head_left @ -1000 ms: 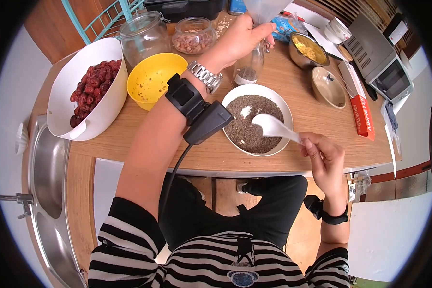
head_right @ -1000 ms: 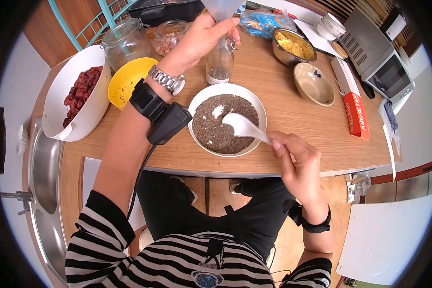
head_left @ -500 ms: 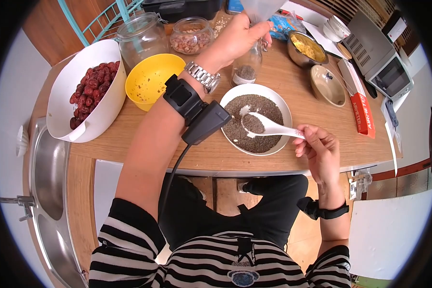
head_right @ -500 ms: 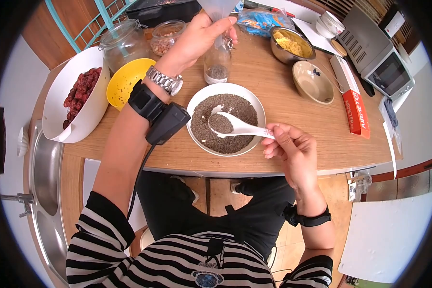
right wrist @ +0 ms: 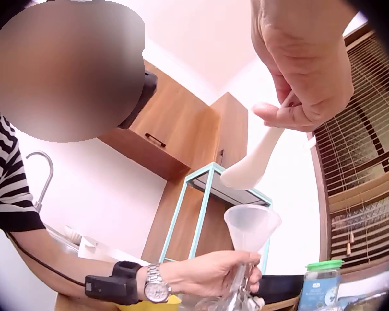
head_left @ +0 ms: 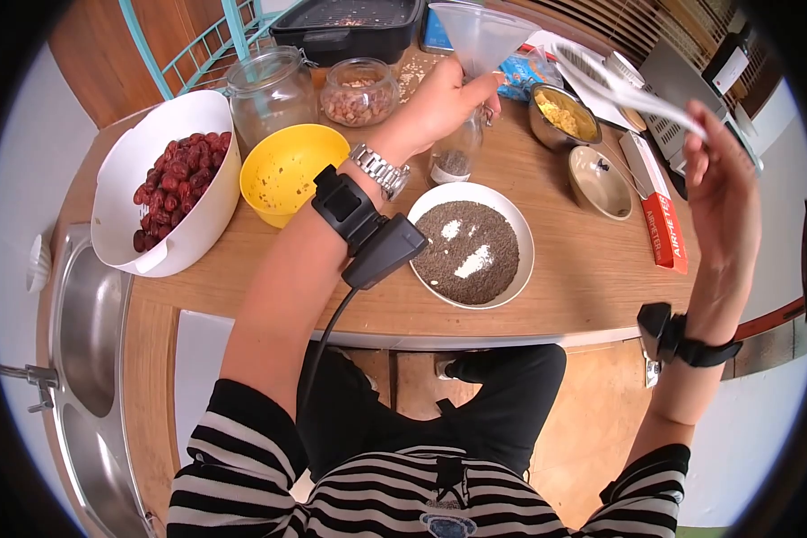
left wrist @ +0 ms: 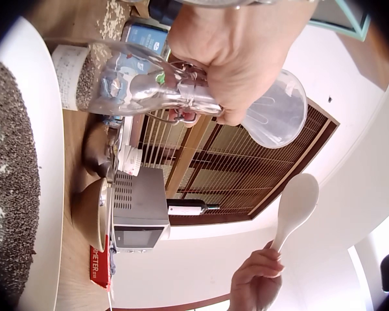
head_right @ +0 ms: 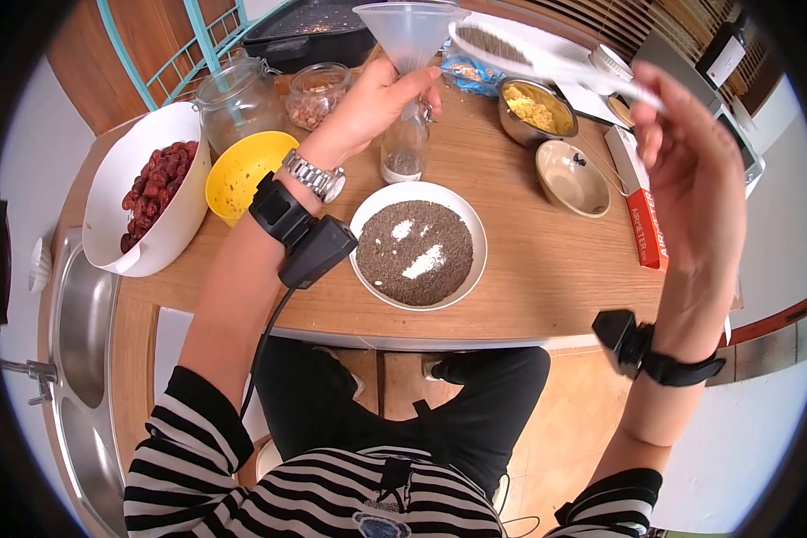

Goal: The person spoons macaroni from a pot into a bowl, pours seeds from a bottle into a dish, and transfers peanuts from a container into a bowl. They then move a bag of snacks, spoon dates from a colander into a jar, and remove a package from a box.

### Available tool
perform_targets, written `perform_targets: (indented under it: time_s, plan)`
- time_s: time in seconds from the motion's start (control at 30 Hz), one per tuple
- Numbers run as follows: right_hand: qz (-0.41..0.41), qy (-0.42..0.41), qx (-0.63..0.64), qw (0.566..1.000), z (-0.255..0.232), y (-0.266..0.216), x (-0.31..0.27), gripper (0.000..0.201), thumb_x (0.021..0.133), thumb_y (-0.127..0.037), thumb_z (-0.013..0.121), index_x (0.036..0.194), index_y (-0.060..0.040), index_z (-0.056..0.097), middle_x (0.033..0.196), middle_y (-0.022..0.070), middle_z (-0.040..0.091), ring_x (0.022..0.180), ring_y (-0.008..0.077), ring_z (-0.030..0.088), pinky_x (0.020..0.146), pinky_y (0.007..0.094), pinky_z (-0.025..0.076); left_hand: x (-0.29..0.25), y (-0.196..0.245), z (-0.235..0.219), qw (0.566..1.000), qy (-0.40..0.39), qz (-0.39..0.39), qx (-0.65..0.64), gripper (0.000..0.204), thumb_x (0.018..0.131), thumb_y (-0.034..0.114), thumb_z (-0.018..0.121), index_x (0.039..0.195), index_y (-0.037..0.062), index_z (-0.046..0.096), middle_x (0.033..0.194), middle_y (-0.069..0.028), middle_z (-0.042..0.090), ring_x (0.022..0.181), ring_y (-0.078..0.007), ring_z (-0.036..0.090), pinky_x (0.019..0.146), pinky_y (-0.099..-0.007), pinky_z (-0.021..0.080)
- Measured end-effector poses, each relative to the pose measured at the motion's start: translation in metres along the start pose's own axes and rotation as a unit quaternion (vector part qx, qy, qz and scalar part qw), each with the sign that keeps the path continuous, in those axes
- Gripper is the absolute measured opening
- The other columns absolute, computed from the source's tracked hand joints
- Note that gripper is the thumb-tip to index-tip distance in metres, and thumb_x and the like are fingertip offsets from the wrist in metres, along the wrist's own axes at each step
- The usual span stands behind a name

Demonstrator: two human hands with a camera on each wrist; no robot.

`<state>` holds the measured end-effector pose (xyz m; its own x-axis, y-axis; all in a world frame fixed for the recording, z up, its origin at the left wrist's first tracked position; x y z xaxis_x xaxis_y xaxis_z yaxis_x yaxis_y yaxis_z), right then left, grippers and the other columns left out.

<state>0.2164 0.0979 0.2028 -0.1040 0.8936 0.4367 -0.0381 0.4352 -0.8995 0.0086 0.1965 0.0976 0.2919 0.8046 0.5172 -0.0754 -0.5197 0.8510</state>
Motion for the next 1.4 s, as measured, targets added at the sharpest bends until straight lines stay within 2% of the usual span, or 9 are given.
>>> perform_targets:
  time_s: [0.27,0.5,0.57,0.67,0.7,0.87,1.0,1.17,1.4]
  plan:
    - [-0.071,-0.083,-0.066,0.992,0.030,-0.013,0.056,0.030,0.084,-0.013,0.044,0.106,0.0068,0.047,0.083,0.0083,0.057,0.071,0.0073,0.053,0.065,0.0165,0.044,0.000,0.002,0.001,1.000,-0.010,0.008,-0.007,0.026,0.083,0.024,0.046,0.070,0.0030,0.056,0.065,-0.0025,0.055,0.066,-0.0093,0.050,0.065,-0.0241,0.038]
    - [-0.229,-0.032,-0.285,0.930,0.064,-0.009,0.039,0.023,0.084,-0.011,0.045,0.100,0.0023,0.054,0.078,0.0063,0.058,0.069,0.0081,0.054,0.066,0.0197,0.045,-0.001,0.003,0.000,1.000,0.001,0.007,-0.003,0.026,0.082,0.023,0.046,0.070,0.0021,0.055,0.066,-0.0029,0.055,0.066,-0.0095,0.050,0.065,-0.0243,0.039]
    - [-0.323,0.002,-0.345,0.881,0.063,-0.019,0.025,0.022,0.084,-0.009,0.045,0.100,0.0022,0.054,0.082,0.0065,0.058,0.070,0.0086,0.054,0.066,0.0208,0.046,-0.001,0.002,-0.001,1.000,0.003,0.000,0.009,0.027,0.082,0.023,0.046,0.070,0.0021,0.055,0.066,-0.0030,0.055,0.066,-0.0095,0.050,0.065,-0.0243,0.039]
    - [-0.363,0.030,-0.339,0.867,0.049,-0.028,0.009,0.021,0.084,-0.008,0.044,0.100,0.0017,0.055,0.086,0.0070,0.059,0.070,0.0094,0.055,0.066,0.0217,0.046,-0.001,0.004,-0.001,1.000,0.004,0.001,0.024,0.028,0.082,0.024,0.046,0.068,0.0021,0.056,0.066,-0.0030,0.055,0.065,-0.0095,0.050,0.064,-0.0244,0.039]
    - [-0.397,0.063,-0.323,0.857,0.046,-0.032,-0.002,0.021,0.083,-0.008,0.045,0.098,0.0046,0.054,0.075,0.0059,0.059,0.064,0.0070,0.055,0.061,0.0166,0.044,-0.002,0.005,-0.001,1.000,0.004,0.006,0.027,0.028,0.082,0.024,0.046,0.067,0.0022,0.056,0.066,-0.0030,0.056,0.065,-0.0095,0.050,0.064,-0.0245,0.039]
    - [-0.275,0.096,-0.321,0.901,0.017,-0.010,-0.040,0.019,0.084,-0.007,0.044,0.095,0.0044,0.055,0.075,0.0072,0.058,0.061,0.0086,0.052,0.056,0.0192,0.044,0.001,0.000,0.000,1.000,-0.002,0.020,0.012,0.027,0.083,0.024,0.046,0.070,0.0026,0.056,0.066,-0.0026,0.055,0.065,-0.0092,0.051,0.064,-0.0237,0.039]
    - [-0.160,-0.027,-0.332,0.929,0.025,0.036,-0.062,0.013,0.082,-0.003,0.046,0.088,0.0026,0.056,0.073,0.0066,0.057,0.057,0.0088,0.051,0.053,0.0206,0.043,0.001,0.000,0.000,1.000,-0.003,0.020,0.017,0.025,0.083,0.025,0.047,0.073,0.0030,0.055,0.067,-0.0023,0.056,0.064,-0.0088,0.052,0.064,-0.0231,0.040]
    - [-0.165,-0.188,-0.474,0.844,0.051,0.062,-0.075,0.025,0.066,0.009,0.052,0.088,-0.0009,0.056,0.068,0.0096,0.053,0.060,0.0187,0.054,0.054,0.0273,0.045,0.002,-0.001,-0.001,1.000,-0.006,0.022,0.011,0.025,0.083,0.024,0.047,0.073,0.0029,0.055,0.068,-0.0024,0.056,0.065,-0.0092,0.052,0.064,-0.0235,0.040]
    - [-0.241,-0.260,-0.525,0.774,0.074,0.068,-0.077,0.033,0.057,0.009,0.052,0.089,-0.0014,0.055,0.077,0.0119,0.053,0.070,0.0260,0.054,0.059,0.0331,0.045,0.001,0.002,0.000,1.000,-0.004,0.031,-0.001,0.022,0.083,0.023,0.047,0.076,0.0025,0.054,0.068,-0.0025,0.056,0.065,-0.0092,0.053,0.063,-0.0232,0.040]
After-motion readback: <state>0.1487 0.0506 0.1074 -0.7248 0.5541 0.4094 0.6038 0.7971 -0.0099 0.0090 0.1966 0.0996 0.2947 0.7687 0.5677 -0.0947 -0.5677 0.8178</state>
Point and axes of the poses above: each hand's wrist, its own x-axis towards the middle knuckle, its own z-axis out of the palm, y = z × x, the point moved 7 cm from there along x, towards the middle knuckle
